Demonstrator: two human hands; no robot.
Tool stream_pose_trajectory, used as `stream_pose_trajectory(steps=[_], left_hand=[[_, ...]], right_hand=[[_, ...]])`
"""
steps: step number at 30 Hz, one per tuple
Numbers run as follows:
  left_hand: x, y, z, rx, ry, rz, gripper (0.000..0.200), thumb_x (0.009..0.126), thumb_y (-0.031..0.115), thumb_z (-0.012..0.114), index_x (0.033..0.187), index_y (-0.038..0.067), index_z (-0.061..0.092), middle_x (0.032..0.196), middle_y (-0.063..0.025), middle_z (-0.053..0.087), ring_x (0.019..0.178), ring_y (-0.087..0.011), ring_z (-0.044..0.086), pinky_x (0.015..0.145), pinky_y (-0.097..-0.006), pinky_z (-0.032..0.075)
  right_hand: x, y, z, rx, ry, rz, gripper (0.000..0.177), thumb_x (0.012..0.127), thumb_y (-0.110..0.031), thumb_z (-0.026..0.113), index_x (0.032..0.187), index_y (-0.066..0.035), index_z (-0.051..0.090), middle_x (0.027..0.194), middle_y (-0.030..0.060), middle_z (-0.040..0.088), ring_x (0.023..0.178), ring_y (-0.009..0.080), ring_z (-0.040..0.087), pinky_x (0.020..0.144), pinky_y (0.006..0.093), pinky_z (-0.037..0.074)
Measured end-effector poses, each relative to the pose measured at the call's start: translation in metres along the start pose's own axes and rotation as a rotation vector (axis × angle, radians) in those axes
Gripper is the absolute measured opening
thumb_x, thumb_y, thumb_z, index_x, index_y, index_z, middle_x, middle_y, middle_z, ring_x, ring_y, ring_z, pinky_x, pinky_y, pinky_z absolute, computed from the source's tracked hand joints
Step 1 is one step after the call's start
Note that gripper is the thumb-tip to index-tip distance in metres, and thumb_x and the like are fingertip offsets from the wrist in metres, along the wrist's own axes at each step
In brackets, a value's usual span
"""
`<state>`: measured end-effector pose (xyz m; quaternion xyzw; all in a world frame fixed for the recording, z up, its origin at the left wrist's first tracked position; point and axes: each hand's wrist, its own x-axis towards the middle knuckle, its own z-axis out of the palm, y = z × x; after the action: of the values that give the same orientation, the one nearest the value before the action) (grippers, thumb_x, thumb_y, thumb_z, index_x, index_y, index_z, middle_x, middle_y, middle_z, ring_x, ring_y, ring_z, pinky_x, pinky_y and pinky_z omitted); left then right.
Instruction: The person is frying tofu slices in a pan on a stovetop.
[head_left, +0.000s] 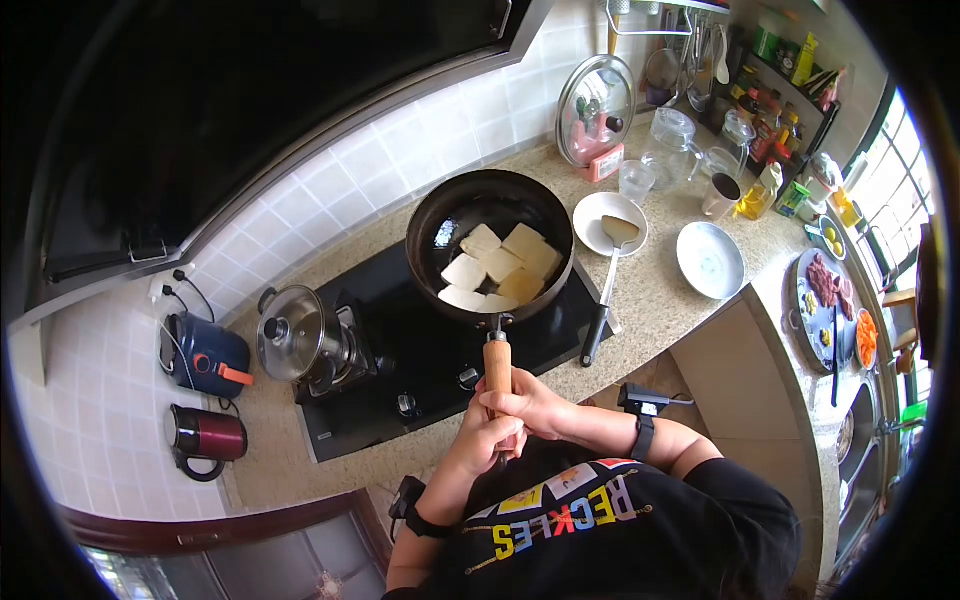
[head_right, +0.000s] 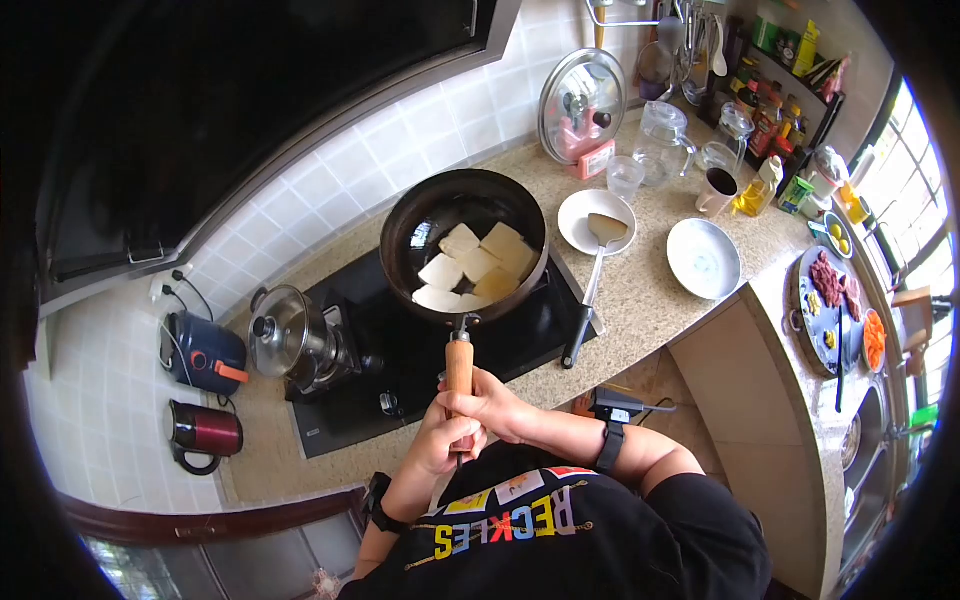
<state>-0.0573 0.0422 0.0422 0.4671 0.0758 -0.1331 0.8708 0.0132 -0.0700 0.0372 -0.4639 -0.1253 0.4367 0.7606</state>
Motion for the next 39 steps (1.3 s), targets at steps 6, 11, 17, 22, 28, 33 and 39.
stream_pose_trajectory(steps=[6,11,17,22,28,33,39], left_hand=[[0.006,-0.005,-0.009,-0.045,-0.043,-0.011,0.028,0.072,0.01,0.056,0.097,0.003,0.045,0.061,-0.0055,0.052,0.045,-0.0148,0.053,0.036,-0.0222,0.041],[0.015,-0.005,-0.013,-0.022,-0.079,-0.056,0.028,0.073,0.012,0.056,0.097,0.003,0.045,0.062,-0.0056,0.052,0.045,-0.0146,0.053,0.036,-0.0217,0.041],[0.029,-0.008,-0.022,-0.085,-0.093,-0.052,0.03,0.073,0.012,0.056,0.099,0.004,0.044,0.061,-0.0055,0.051,0.045,-0.0144,0.053,0.036,-0.0215,0.042],[0.042,-0.005,-0.031,-0.046,-0.101,-0.055,0.03,0.073,0.013,0.056,0.098,0.004,0.044,0.061,-0.0052,0.051,0.045,-0.0141,0.052,0.037,-0.0212,0.042],[0.057,-0.006,-0.04,-0.032,-0.04,-0.049,0.026,0.072,0.011,0.055,0.094,0.002,0.044,0.057,-0.0041,0.049,0.043,-0.0145,0.051,0.037,-0.0219,0.042],[0.066,-0.02,-0.051,0.0,0.001,-0.028,0.024,0.071,0.008,0.053,0.093,0.002,0.045,0.055,-0.0036,0.047,0.043,-0.0145,0.051,0.038,-0.023,0.043],[0.067,-0.018,-0.051,0.048,0.015,-0.046,0.036,0.069,0.001,0.05,0.103,0.001,0.037,0.055,-0.0035,0.047,0.042,-0.0142,0.051,0.038,-0.0248,0.043]], right_hand=[[0.008,0.013,-0.007,-0.025,0.046,-0.045,0.043,0.08,-0.027,0.064,0.104,0.004,0.047,0.086,0.0091,0.055,0.077,0.0133,0.056,0.067,0.0264,0.049],[0.008,0.003,-0.01,-0.033,0.078,0.031,0.042,0.08,-0.027,0.065,0.103,0.004,0.048,0.084,0.0092,0.056,0.073,0.0132,0.056,0.063,0.0258,0.05],[0.021,0.011,-0.021,-0.063,0.119,0.0,0.042,0.079,-0.027,0.065,0.102,0.004,0.048,0.083,0.0092,0.056,0.072,0.0128,0.056,0.062,0.0248,0.05],[0.036,0.008,-0.029,-0.135,0.12,-0.023,0.041,0.079,-0.027,0.065,0.1,0.004,0.048,0.083,0.0087,0.056,0.073,0.0125,0.056,0.063,0.0254,0.049],[0.055,0.01,-0.041,-0.132,0.1,-0.016,0.042,0.078,-0.026,0.066,0.101,0.004,0.048,0.085,0.0085,0.056,0.077,0.013,0.055,0.069,0.0271,0.048],[0.065,0.019,-0.053,-0.128,0.047,0.015,0.042,0.077,-0.025,0.067,0.102,0.002,0.048,0.087,0.0083,0.055,0.079,0.0139,0.055,0.072,0.0284,0.048],[0.064,0.017,-0.053,-0.128,0.029,0.073,0.039,0.078,-0.025,0.065,0.103,0.0,0.048,0.087,0.0076,0.056,0.079,0.0139,0.055,0.072,0.0284,0.048]])
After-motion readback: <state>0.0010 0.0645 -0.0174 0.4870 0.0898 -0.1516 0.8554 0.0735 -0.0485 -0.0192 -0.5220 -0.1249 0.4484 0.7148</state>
